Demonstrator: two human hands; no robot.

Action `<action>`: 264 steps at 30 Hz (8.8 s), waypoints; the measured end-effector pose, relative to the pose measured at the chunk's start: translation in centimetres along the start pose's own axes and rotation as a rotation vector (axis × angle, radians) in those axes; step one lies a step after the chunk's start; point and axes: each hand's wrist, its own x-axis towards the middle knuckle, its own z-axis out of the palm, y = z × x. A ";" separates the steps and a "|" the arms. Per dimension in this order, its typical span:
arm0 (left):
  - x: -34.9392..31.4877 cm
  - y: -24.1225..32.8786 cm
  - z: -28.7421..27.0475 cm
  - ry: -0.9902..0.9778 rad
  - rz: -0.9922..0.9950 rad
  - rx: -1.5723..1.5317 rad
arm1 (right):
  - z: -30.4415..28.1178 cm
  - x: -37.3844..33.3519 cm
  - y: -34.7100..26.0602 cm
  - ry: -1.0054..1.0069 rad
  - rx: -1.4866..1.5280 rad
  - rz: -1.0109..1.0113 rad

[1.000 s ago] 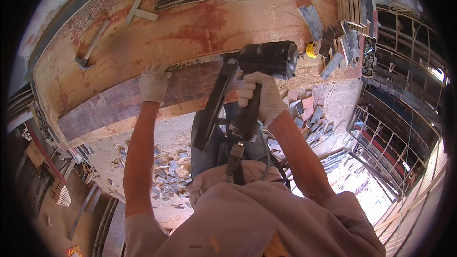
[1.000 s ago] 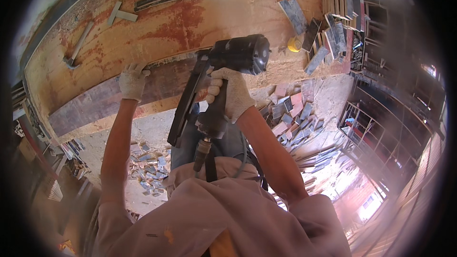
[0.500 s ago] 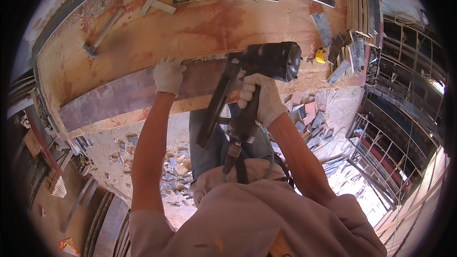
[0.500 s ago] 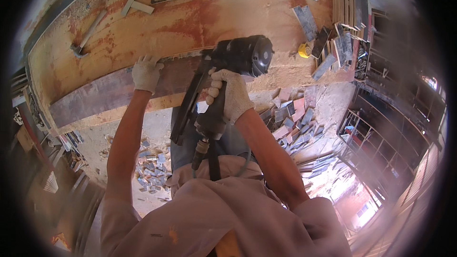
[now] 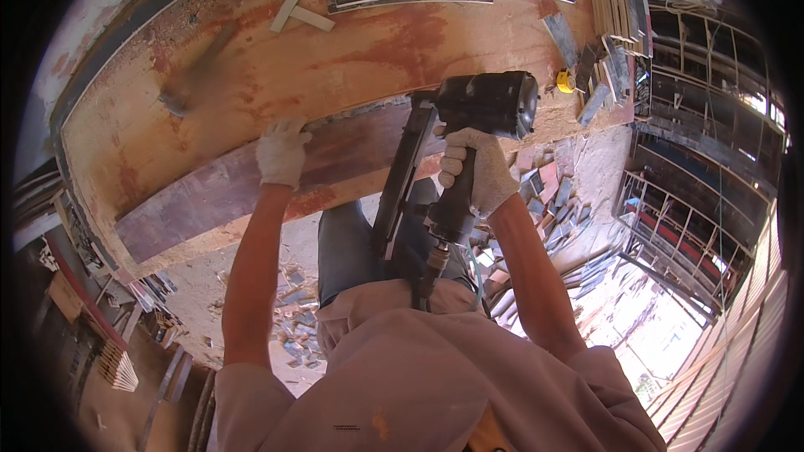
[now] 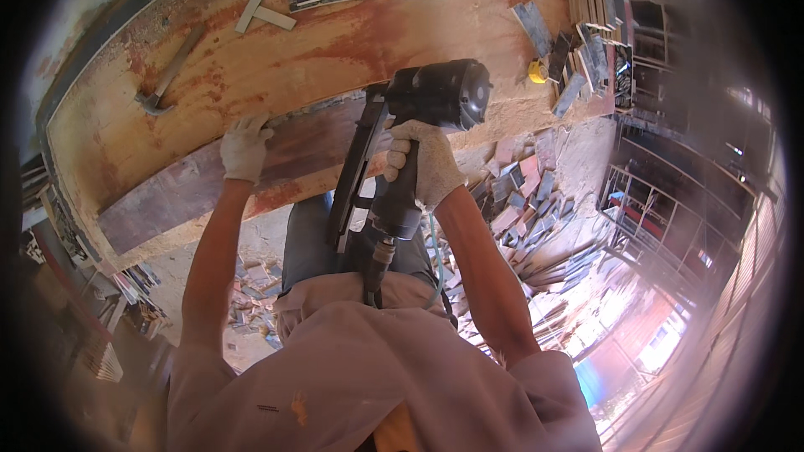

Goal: The person assembles a wooden frame by placing planks on a workbench, using a nail gun to fasten them, and hammering nails to secure joints. The person also uses a chisel to clean edges and a tape measure to check dimensions.

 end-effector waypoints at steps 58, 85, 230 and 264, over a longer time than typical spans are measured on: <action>7.4 -2.7 -1.2 0.212 0.109 -0.363 | -1.7 -2.2 1.5 0.244 -0.035 0.005; -8.4 -7.4 -13.0 0.523 0.143 0.139 | -9.2 0.3 7.4 0.097 -0.538 -0.164; -9.9 -25.7 -13.0 -0.145 -0.017 0.097 | 19.5 3.3 20.5 -0.060 -0.054 0.051; -20.5 -45.9 -19.0 0.000 -0.060 0.212 | 32.7 2.2 36.0 -0.082 -0.064 0.053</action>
